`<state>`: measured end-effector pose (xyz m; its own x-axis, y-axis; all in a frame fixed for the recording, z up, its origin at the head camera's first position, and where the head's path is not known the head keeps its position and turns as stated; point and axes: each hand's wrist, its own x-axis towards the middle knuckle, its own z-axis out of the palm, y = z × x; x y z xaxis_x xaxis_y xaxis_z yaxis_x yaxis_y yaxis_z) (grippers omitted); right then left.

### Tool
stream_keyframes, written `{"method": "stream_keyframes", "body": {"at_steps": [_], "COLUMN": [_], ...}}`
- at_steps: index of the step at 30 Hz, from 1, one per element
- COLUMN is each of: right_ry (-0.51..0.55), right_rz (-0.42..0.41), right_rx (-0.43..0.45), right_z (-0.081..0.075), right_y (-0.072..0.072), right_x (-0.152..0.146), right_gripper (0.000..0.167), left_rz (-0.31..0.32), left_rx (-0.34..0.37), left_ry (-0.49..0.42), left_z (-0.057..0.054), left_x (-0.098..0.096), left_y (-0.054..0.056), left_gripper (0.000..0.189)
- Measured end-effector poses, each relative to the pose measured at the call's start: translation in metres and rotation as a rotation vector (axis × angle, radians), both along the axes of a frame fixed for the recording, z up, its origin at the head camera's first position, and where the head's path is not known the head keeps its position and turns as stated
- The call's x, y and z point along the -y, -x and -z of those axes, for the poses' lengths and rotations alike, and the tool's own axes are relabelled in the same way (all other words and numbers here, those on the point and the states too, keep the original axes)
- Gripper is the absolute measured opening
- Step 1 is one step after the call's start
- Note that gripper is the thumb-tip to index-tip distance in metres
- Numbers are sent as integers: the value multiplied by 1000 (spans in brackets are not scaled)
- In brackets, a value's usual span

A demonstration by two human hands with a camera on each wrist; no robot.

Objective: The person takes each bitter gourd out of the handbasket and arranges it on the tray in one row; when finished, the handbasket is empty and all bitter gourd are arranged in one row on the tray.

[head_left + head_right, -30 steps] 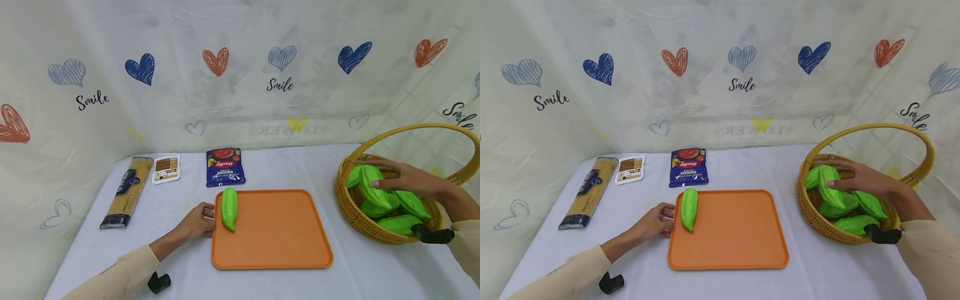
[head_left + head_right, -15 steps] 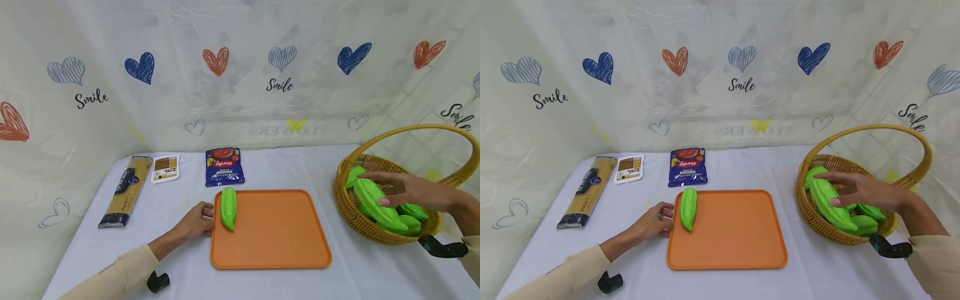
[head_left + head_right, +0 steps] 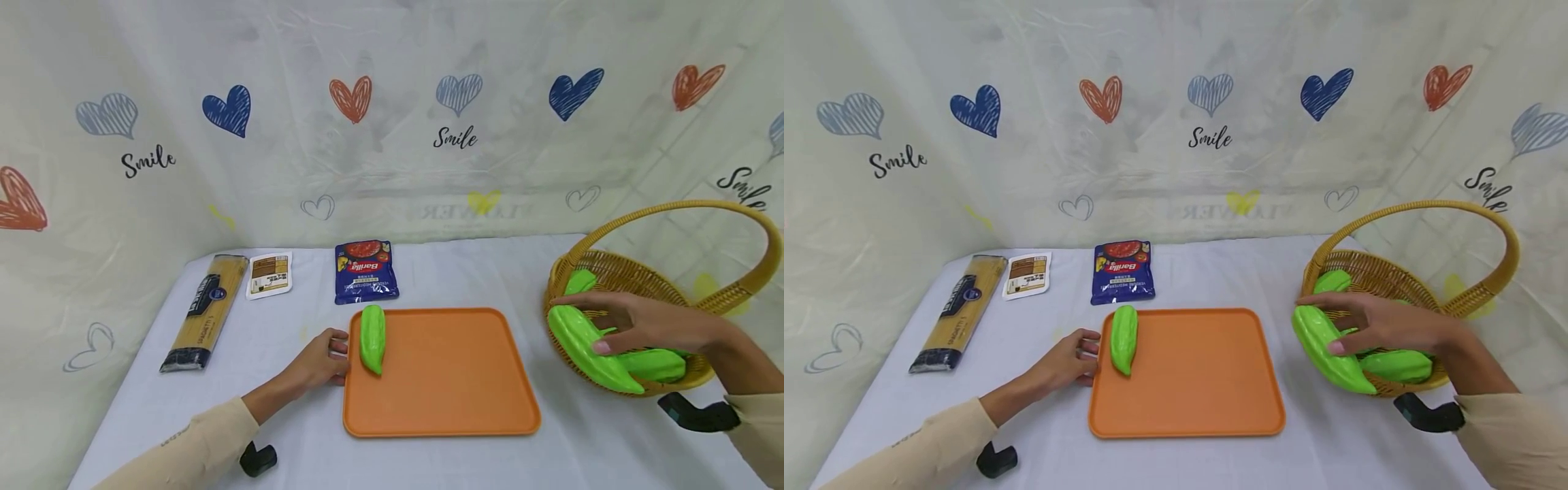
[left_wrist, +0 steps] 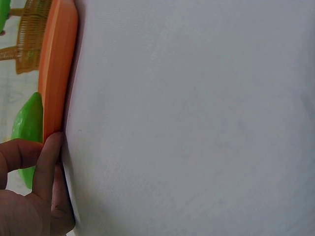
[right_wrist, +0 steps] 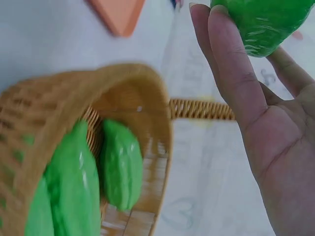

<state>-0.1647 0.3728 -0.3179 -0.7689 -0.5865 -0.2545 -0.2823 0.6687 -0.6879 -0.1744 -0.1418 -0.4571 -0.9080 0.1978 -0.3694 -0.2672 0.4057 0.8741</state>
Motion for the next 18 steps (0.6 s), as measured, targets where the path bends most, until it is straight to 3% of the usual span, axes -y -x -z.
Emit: {"method": "stream_keyframes", "body": {"at_steps": [5, 18], "right_ry": [41, 60], "right_rz": [-49, -6], "right_rx": [40, 43], "right_z": [1, 18], "right_y": [3, 8], "right_x": [17, 65], "right_gripper": [65, 65], "left_rz": [-4, -2], "left_rx": [-4, -10], "left_ry": [3, -5], "left_z": [0, 2], "left_x": [1, 0], "left_y": [0, 1], "left_gripper": [62, 62]}}
